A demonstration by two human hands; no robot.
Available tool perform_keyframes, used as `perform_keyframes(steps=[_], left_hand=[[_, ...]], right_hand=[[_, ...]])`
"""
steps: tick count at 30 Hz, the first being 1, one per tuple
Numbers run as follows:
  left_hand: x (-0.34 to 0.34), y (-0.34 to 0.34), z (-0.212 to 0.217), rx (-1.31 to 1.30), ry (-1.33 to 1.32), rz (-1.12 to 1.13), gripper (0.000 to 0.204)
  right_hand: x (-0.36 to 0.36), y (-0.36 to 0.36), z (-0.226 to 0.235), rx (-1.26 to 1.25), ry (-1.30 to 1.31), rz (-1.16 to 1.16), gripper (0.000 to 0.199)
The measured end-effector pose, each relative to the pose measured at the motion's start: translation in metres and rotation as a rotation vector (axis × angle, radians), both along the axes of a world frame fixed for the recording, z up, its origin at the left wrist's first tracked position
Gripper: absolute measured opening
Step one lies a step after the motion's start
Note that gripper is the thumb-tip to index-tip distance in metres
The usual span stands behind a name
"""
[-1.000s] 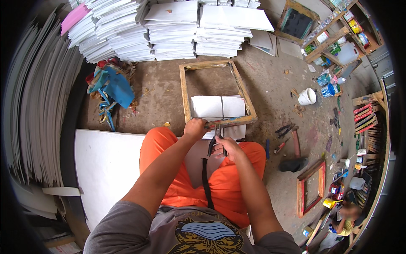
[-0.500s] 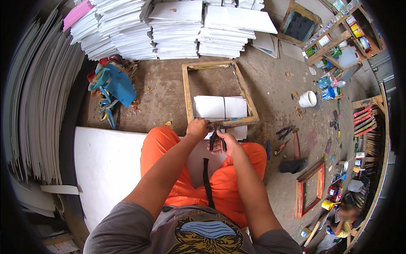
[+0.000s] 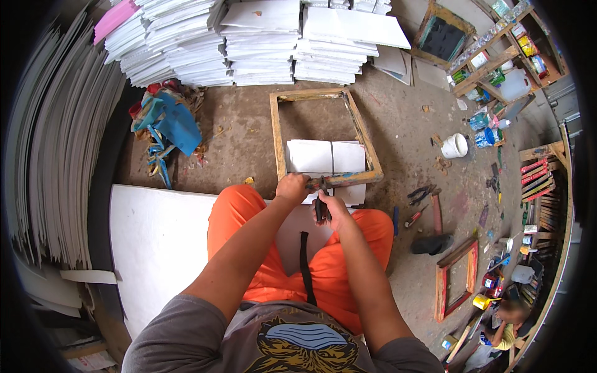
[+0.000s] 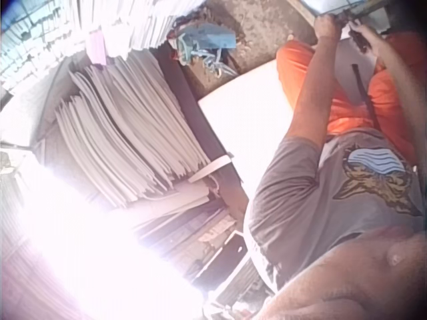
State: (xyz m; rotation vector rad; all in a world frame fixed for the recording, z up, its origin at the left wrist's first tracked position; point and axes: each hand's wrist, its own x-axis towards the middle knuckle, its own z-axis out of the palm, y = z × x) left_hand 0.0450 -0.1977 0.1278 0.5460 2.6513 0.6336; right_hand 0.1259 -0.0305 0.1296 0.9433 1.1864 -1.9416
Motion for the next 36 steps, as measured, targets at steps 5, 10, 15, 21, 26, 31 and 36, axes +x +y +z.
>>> perform_keyframes(steps=[5, 10, 15, 21, 26, 31, 36], left_hand=[[-0.001, 0.000, -0.004, -0.024, 0.006, 0.001, 0.038], [-0.002, 0.004, 0.002, -0.030, -0.012, -0.015, 0.041], [-0.007, 0.005, 0.009, -0.086, -0.027, -0.042, 0.043], [0.000, 0.014, 0.005, -0.030, -0.008, -0.003, 0.042], [0.004, 0.010, -0.006, 0.000, 0.124, -0.013, 0.051], [0.001, -0.025, 0.004, -0.064, 0.267, -0.101, 0.062], [0.002, -0.042, -0.009, 0.016, 0.322, -0.140, 0.052]], right_hand=[[-0.007, -0.019, 0.020, 0.314, 0.052, 0.038, 0.041], [0.004, -0.014, -0.047, 1.149, 0.505, 0.271, 0.052], [0.001, 0.032, -0.004, 0.319, 0.153, -0.336, 0.044], [0.009, 0.081, -0.007, 0.157, 0.182, -0.397, 0.042], [0.016, 0.047, 0.022, -0.010, 0.140, -0.015, 0.044], [0.016, 0.009, 0.025, 0.086, 0.071, 0.170, 0.039], [0.006, 0.008, 0.012, 0.103, 0.014, 0.225, 0.040]])
